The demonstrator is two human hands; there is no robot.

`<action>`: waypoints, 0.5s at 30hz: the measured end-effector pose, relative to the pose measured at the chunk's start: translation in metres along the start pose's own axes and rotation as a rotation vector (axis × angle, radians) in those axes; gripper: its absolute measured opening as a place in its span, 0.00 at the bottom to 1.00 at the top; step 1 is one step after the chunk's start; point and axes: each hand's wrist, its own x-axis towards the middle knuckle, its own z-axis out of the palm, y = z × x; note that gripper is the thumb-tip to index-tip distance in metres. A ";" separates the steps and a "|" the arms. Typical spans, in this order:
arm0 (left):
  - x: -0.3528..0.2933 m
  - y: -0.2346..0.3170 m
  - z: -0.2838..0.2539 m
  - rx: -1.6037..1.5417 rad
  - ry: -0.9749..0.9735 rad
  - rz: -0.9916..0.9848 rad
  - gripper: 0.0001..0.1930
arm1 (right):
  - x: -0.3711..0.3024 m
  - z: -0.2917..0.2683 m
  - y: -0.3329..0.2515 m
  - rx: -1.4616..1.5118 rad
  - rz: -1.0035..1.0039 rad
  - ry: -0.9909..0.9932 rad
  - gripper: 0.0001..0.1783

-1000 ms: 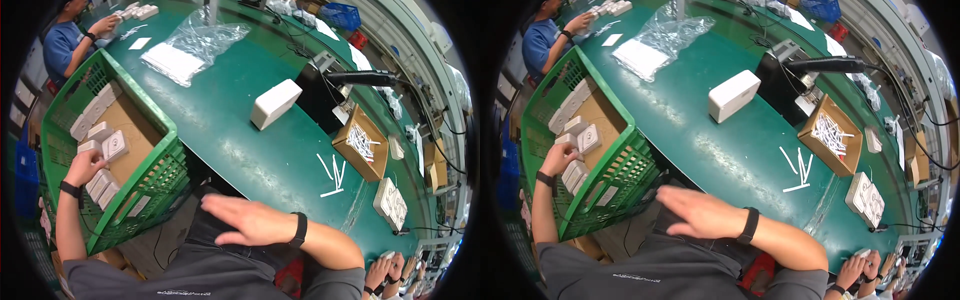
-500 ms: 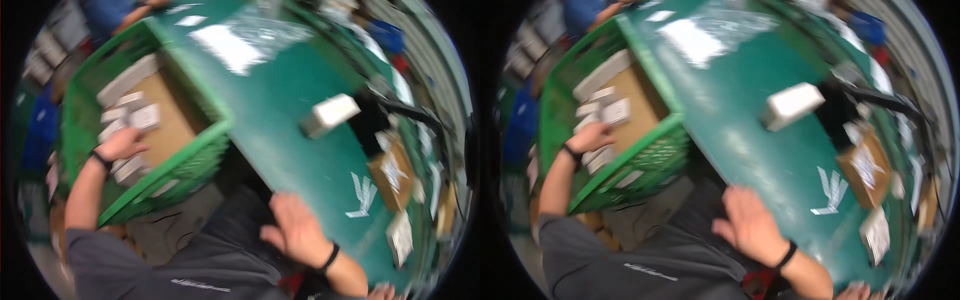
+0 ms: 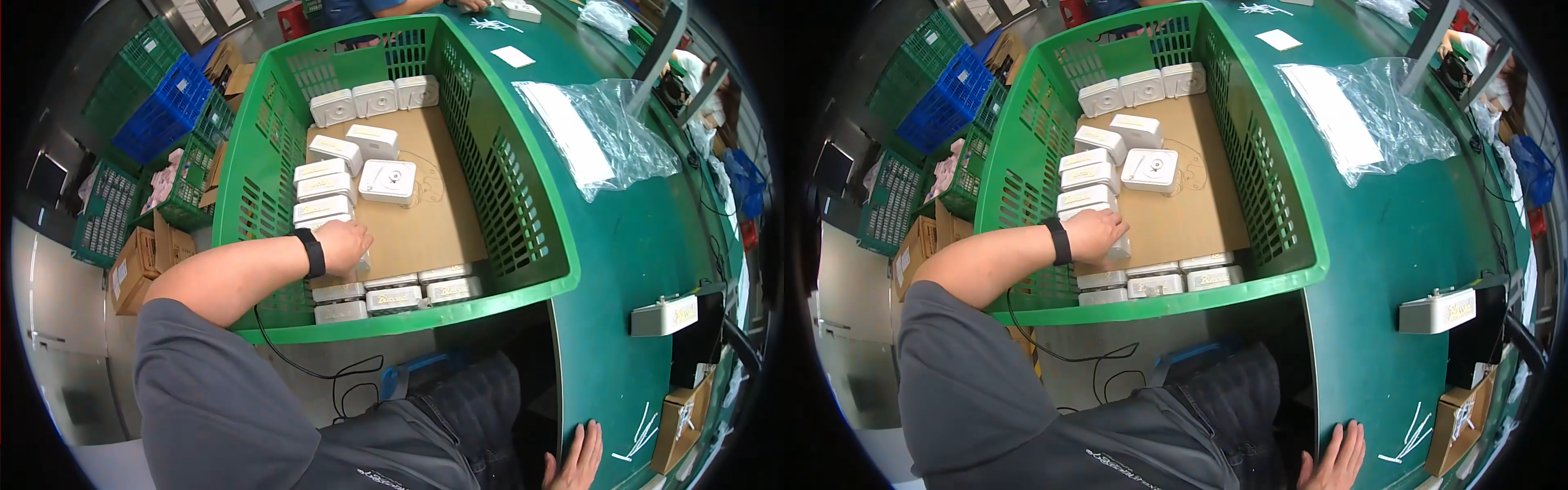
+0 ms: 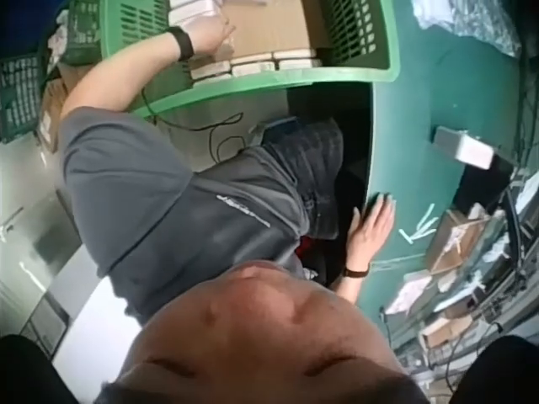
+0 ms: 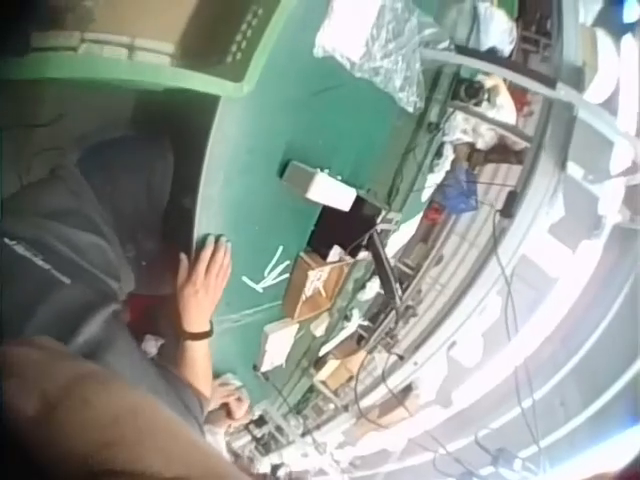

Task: The person takes a white plastic housing from a green crate, places it on the table, and picks up a white strip. They press the strip into the housing by hand, then set the completed unit aside on the table.

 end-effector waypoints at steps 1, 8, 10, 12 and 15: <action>0.008 -0.004 0.012 0.006 0.044 -0.035 0.36 | 0.003 -0.002 -0.004 -0.009 0.004 -0.007 0.38; 0.023 -0.006 0.024 0.053 0.118 -0.120 0.20 | 0.009 -0.004 -0.011 0.101 0.079 -0.028 0.38; 0.029 0.007 0.027 0.106 0.084 -0.214 0.07 | 0.008 -0.005 -0.008 0.082 0.118 -0.003 0.38; 0.016 -0.002 0.060 0.123 0.164 -0.206 0.10 | 0.008 -0.012 -0.004 0.080 0.180 0.029 0.38; 0.001 -0.006 0.026 0.084 0.049 -0.233 0.24 | 0.008 -0.027 0.020 0.212 0.098 -0.011 0.35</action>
